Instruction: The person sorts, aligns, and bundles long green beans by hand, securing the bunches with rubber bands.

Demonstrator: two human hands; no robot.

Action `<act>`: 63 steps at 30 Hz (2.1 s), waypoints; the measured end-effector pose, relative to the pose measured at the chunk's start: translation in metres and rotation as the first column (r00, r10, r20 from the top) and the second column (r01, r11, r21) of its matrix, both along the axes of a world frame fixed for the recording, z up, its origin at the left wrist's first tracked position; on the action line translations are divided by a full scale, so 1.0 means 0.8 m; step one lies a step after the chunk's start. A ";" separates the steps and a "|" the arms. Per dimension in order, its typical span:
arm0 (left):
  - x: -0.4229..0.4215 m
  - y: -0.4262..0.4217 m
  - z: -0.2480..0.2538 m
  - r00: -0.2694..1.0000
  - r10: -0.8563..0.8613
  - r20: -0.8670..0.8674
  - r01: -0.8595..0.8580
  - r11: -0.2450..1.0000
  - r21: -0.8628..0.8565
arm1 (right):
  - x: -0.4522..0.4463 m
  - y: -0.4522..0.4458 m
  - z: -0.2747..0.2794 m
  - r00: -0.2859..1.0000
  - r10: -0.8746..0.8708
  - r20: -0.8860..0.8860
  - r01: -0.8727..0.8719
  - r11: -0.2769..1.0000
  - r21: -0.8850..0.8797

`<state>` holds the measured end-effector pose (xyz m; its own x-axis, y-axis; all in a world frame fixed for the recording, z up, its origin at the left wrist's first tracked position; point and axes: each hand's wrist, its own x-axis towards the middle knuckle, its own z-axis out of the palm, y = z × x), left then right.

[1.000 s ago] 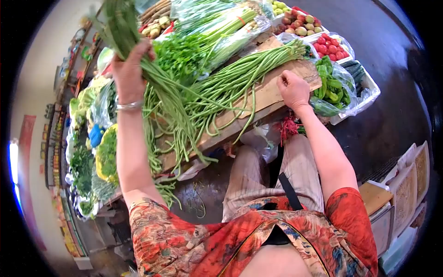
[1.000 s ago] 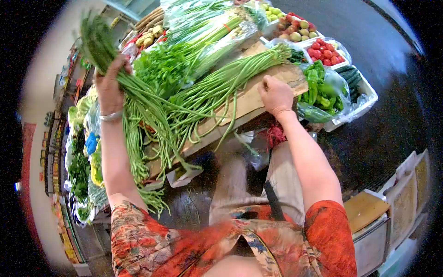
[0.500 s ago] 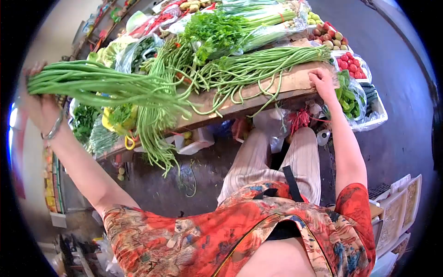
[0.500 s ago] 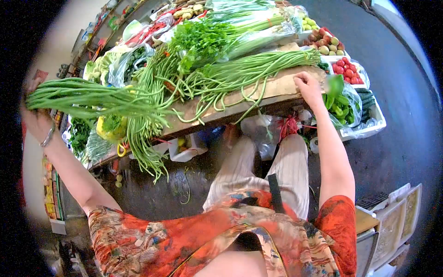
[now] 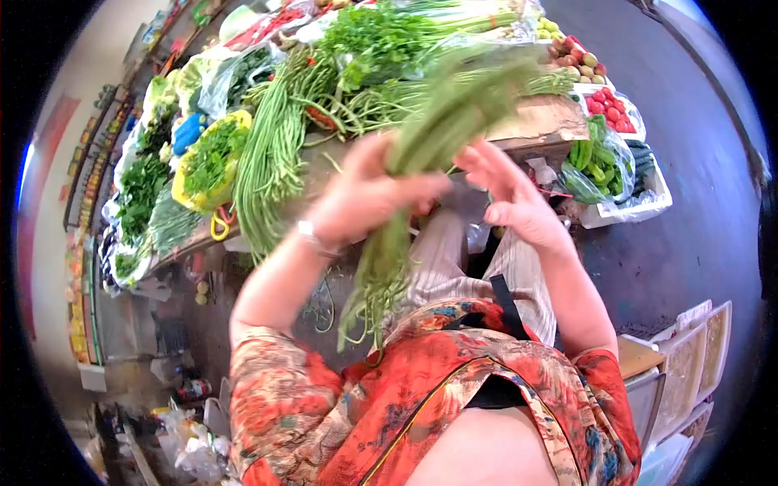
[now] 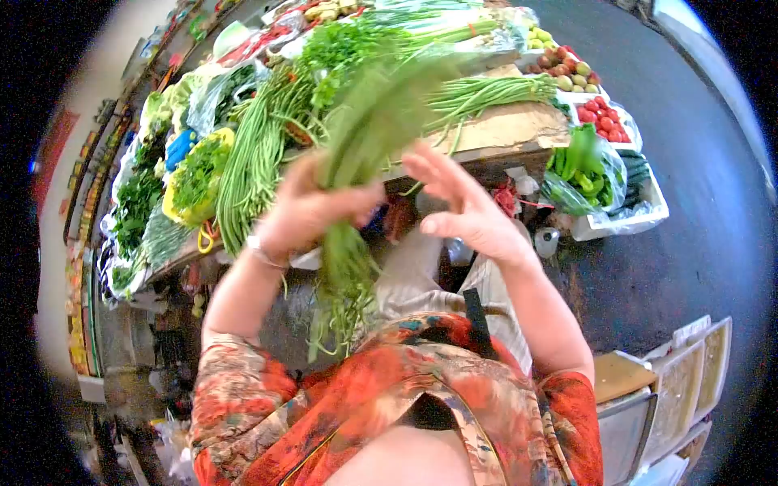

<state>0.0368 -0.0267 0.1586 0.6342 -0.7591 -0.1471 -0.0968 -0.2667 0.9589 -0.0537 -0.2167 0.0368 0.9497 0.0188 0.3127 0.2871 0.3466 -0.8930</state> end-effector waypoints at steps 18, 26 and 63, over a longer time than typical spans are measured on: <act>-0.069 -0.106 -0.176 0.705 -0.434 -0.561 0.385 0.899 -0.210 | -0.062 -0.024 -0.064 0.995 -0.078 -0.069 0.098 0.920 0.379; 0.027 -0.153 -0.172 0.888 -0.456 -0.055 0.459 0.886 0.063 | -0.099 -0.068 -0.110 0.966 -0.114 -0.232 0.249 0.657 0.712; 0.170 -0.249 -0.035 0.924 -0.275 0.265 0.332 0.922 -0.201 | -0.077 -0.100 -0.092 0.883 -0.383 -0.273 0.470 0.692 0.548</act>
<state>0.1725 -0.2262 0.1308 0.3617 -0.9144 0.1816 -0.3593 0.0430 0.9322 -0.1154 -0.2966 -0.0367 0.8404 -0.5419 -0.0018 0.4349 0.6763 -0.5945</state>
